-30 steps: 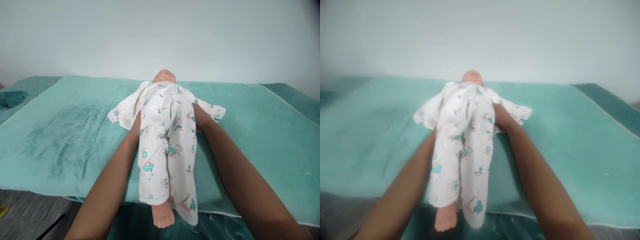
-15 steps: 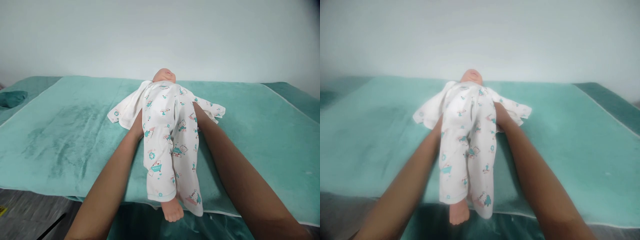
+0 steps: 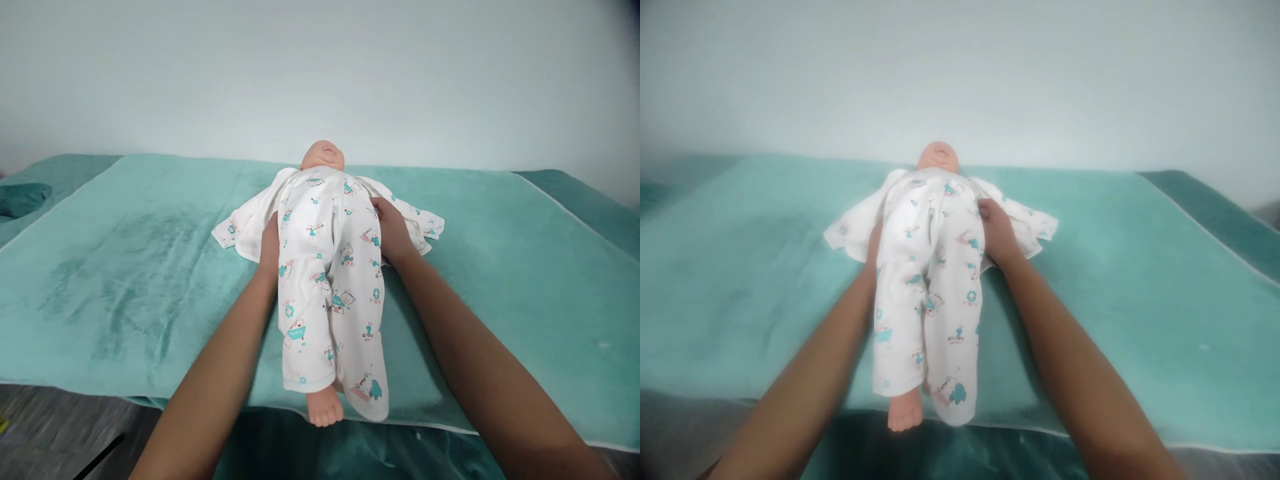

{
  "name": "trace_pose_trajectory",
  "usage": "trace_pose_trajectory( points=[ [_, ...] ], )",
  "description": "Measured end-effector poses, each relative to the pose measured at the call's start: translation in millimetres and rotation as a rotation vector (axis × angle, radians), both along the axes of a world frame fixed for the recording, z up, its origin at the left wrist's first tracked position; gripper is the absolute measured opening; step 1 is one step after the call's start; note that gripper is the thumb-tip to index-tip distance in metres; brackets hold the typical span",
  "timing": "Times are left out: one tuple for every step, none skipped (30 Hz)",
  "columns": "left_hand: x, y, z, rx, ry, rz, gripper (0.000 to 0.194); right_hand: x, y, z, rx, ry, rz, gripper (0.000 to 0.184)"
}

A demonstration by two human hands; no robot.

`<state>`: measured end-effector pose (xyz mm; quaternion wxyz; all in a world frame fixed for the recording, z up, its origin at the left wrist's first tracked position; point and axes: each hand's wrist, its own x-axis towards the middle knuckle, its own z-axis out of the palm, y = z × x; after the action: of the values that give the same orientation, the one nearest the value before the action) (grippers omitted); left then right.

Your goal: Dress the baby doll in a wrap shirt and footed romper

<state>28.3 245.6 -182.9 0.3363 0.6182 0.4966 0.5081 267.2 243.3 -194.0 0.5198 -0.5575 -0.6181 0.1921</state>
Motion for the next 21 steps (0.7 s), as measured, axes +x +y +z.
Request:
trace_pose_trajectory(
  points=[
    [1, -1, 1.8, 0.001, 0.002, -0.001, 0.028, 0, 1, -1.6, -0.005, 0.045, -0.023, 0.029],
    [1, -3, 3.5, 0.005, 0.009, 0.002, 0.027, 1, 1, -2.6, 0.002, 0.075, -0.058, 0.027],
    [2, -3, 5.0, 0.006, 0.022, 0.013, 0.027, 1, 2, -2.5, 0.022, 0.090, -0.095, 0.024],
    [2, -4, 6.4, 0.004, 0.034, 0.030, 0.027, 1, 2, -1.5, 0.050, 0.090, -0.130, 0.022],
    [2, -4, 7.7, 0.002, 0.039, 0.052, 0.027, 1, 1, 0.4, 0.081, 0.085, -0.158, 0.020],
    [2, -3, 9.0, 0.002, 0.027, 0.081, 0.026, 1, 0, 3.0, 0.111, 0.078, -0.174, 0.018],
    [1, -3, 10.4, 0.000, 0.003, 0.107, 0.025, 0, -1, 5.8, 0.134, 0.070, -0.175, 0.018],
    [1, -2, 11.8, -0.003, -0.032, 0.130, 0.024, -1, -3, 8.6, 0.151, 0.059, -0.164, 0.018],
    [0, -1, 13.3, -0.008, -0.074, 0.154, 0.023, -3, -4, 10.9, 0.162, 0.049, -0.145, 0.018],
    [0, -1, 14.9, -0.017, -0.119, 0.185, 0.022, -4, -4, 12.6, 0.165, 0.041, -0.121, 0.019],
    [-1, 0, 16.4, -0.027, -0.163, 0.220, 0.022, -4, -5, 13.4, 0.160, 0.038, -0.094, 0.020],
    [-2, 1, 17.7, -0.033, -0.202, 0.250, 0.022, -4, -4, 13.4, 0.151, 0.040, -0.070, 0.021],
    [-3, 1, 18.7, -0.032, -0.234, 0.267, 0.021, -4, -4, 12.7, 0.138, 0.044, -0.049, 0.022],
    [-4, 1, 19.3, -0.024, -0.258, 0.265, 0.021, -4, -3, 11.6, 0.125, 0.046, -0.033, 0.024],
    [-5, 2, 19.3, -0.016, -0.267, 0.239, 0.021, -3, -2, 10.1, 0.110, 0.043, -0.019, 0.025],
    [-6, 3, 18.9, -0.011, -0.265, 0.200, 0.022, -2, -1, 8.8, 0.095, 0.037, -0.010, 0.026],
    [-7, 4, 18.1, -0.013, -0.255, 0.157, 0.023, -1, -1, 7.9, 0.086, 0.027, -0.002, 0.027],
    [-8, 5, 17.1, -0.019, -0.243, 0.123, 0.024, -1, -1, 7.5, 0.083, 0.016, 0.005, 0.028],
    [-8, 6, 16.0, -0.026, -0.233, 0.101, 0.025, -1, -2, 7.9, 0.088, 0.004, 0.008, 0.029],
    [-9, 6, 15.0, -0.029, -0.224, 0.090, 0.025, -1, -3, 9.0, 0.097, -0.006, 0.006, 0.029],
    [-9, 6, 14.2, -0.027, -0.218, 0.091, 0.025, -2, -5, 10.8, 0.110, -0.014, -0.001, 0.029]
  ],
)
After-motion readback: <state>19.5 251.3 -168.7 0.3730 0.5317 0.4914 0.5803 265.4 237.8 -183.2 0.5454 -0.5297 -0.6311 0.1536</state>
